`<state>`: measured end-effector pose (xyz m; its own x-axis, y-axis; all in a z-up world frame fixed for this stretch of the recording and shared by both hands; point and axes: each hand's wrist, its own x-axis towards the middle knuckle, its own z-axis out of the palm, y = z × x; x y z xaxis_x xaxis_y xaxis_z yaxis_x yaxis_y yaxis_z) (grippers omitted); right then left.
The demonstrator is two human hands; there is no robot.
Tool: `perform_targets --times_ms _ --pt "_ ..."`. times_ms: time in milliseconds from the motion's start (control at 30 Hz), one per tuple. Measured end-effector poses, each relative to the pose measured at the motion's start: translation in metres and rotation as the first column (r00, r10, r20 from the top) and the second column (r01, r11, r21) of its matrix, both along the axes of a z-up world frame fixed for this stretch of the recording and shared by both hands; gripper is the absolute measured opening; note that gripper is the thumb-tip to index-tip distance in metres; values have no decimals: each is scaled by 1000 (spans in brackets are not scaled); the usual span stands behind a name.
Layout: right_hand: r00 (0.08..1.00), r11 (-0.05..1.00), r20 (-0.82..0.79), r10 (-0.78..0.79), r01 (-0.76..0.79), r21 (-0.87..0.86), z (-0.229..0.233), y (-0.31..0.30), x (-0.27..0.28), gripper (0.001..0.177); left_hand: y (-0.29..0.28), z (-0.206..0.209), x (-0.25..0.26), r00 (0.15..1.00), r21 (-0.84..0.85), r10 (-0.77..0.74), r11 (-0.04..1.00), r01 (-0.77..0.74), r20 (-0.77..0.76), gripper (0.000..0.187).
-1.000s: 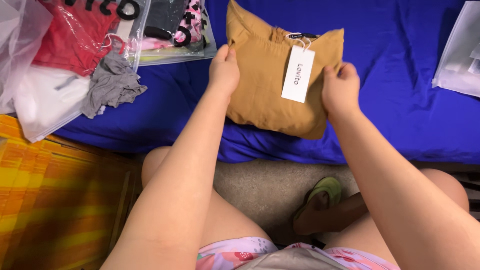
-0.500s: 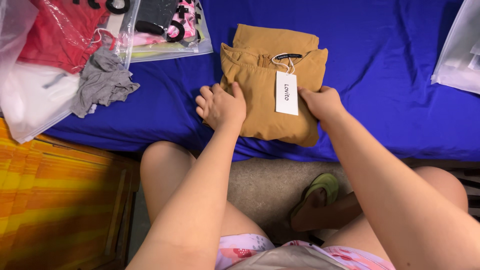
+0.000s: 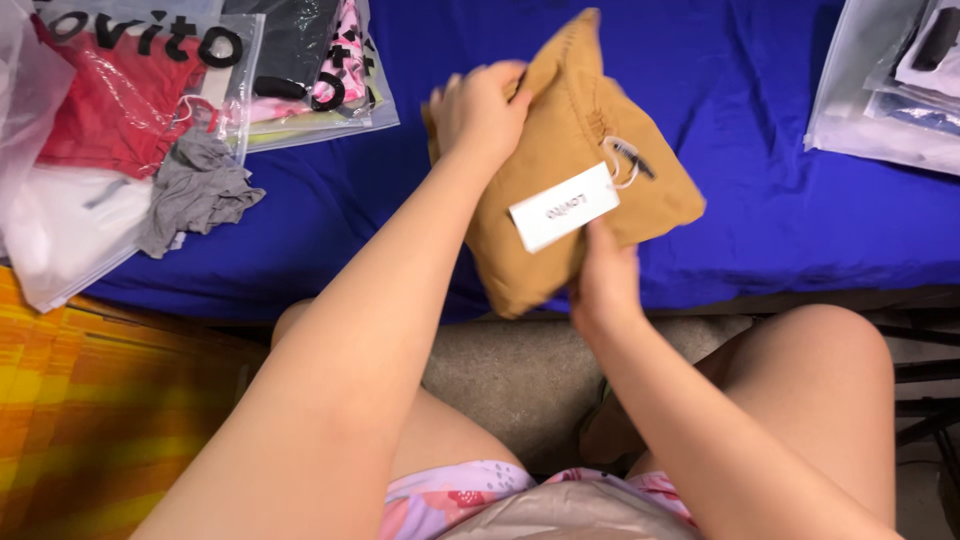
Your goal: The person organizes several packages of clothing on a bed, placing items into plastic bags, sealing them, and stacking the sealed bags together.
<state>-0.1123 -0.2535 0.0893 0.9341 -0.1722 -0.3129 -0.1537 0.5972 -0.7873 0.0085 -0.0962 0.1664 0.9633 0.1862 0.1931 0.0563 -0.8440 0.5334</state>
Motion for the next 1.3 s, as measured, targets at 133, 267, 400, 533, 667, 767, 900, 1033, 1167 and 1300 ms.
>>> perform_targets --times_ms 133,267,400,533,667,767,900,1033,1167,1300 --pt "876 952 -379 299 -248 179 7 10 -1 54 -5 -16 -14 972 201 -63 980 17 225 43" --pt "449 219 -694 563 -890 -399 38 -16 12 58 7 -67 -51 988 122 58 990 -76 144 52" --pt "680 -30 -356 641 -441 -897 59 -14 21 37 5 -82 -64 976 171 216 961 -217 22 52" --pt "717 5 45 695 58 -998 52 22 66 29 -7 -71 -79 982 524 87 852 13 -167 61" --pt "599 -358 -216 771 127 -925 11 25 111 50 -11 -60 -77 926 324 89 945 37 -366 81" --pt "675 -355 -173 717 141 -924 -16 -10 126 66 -4 -68 -74 954 276 66 961 18 -293 69" --pt "801 -351 -143 582 89 -932 -32 -32 120 67 -5 -83 -69 979 273 30 962 27 -200 70" --pt "886 -363 -124 448 53 -930 -23 -14 111 71 -3 -88 -68 985 274 20 961 27 -170 71" --pt "890 -423 -324 321 -172 -890 -11 11 115 72 -4 -89 -70 986 288 28 958 21 -167 69" --pt "659 -380 -92 747 309 -872 -20 -7 117 67 -5 -88 -66 974 298 26 953 43 -225 68"
